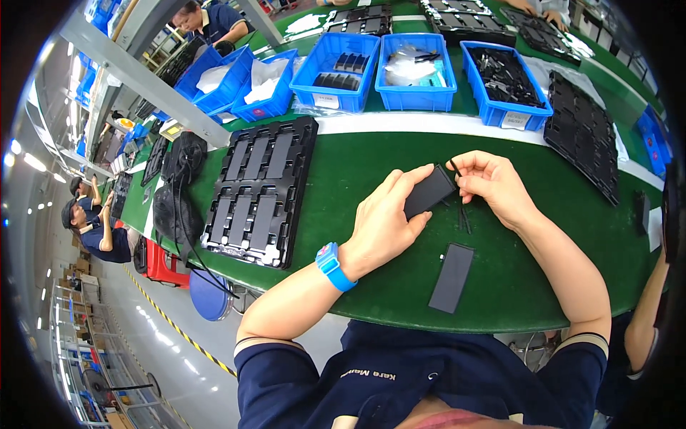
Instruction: The person assembles small plastic components by hand.
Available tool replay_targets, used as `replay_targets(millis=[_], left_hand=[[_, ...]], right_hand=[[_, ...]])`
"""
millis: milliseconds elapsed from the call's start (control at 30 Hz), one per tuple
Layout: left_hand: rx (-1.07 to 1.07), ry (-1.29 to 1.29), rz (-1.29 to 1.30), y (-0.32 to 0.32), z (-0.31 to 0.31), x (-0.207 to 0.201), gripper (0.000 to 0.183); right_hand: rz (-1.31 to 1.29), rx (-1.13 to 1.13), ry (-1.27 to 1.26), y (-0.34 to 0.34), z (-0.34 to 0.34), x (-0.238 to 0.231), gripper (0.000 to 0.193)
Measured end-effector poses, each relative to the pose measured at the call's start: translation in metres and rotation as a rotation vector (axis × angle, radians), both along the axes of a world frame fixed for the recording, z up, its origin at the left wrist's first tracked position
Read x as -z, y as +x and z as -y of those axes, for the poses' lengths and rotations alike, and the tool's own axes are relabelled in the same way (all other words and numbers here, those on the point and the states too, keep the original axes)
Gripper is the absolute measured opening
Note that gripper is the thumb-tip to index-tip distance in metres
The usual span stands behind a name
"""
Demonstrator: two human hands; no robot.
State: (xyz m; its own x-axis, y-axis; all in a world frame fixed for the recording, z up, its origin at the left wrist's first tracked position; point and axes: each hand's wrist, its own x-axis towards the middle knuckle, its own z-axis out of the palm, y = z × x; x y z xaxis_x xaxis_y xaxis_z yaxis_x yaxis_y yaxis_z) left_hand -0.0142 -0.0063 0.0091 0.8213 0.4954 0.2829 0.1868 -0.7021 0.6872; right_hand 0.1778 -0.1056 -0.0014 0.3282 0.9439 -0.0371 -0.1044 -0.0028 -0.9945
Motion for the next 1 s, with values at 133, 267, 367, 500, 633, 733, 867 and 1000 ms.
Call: replay_targets(millis=[133,267,367,500,633,733,867,1000], left_hand=[[0.000,0.075,0.077,0.000,0.000,0.003,0.063],[-0.026,0.104,0.022,0.001,0.000,0.000,0.063],[0.003,0.106,0.016,0.003,0.000,0.003,0.062],[0.002,0.115,0.031,0.003,0.001,0.004,0.062],[0.013,0.122,0.044,0.002,0.002,0.005,0.062],[0.036,0.116,0.047,0.002,0.002,0.004,0.062],[0.031,0.101,0.053,0.002,0.002,0.004,0.062],[0.050,0.057,0.083,0.002,0.000,0.006,0.061]], right_hand=[[0.055,-0.051,-0.038,-0.004,0.000,0.000,0.020],[0.076,-0.034,-0.062,-0.009,-0.004,-0.005,0.018],[0.053,-0.039,-0.060,-0.007,-0.002,-0.004,0.018],[0.095,-0.032,-0.051,-0.007,-0.002,-0.003,0.017],[0.075,-0.039,-0.047,-0.008,0.000,-0.003,0.017],[0.070,-0.034,-0.033,-0.009,0.000,-0.003,0.017],[0.071,-0.029,-0.016,-0.009,-0.002,-0.002,0.018],[0.044,-0.023,-0.027,-0.010,-0.002,-0.003,0.019]])
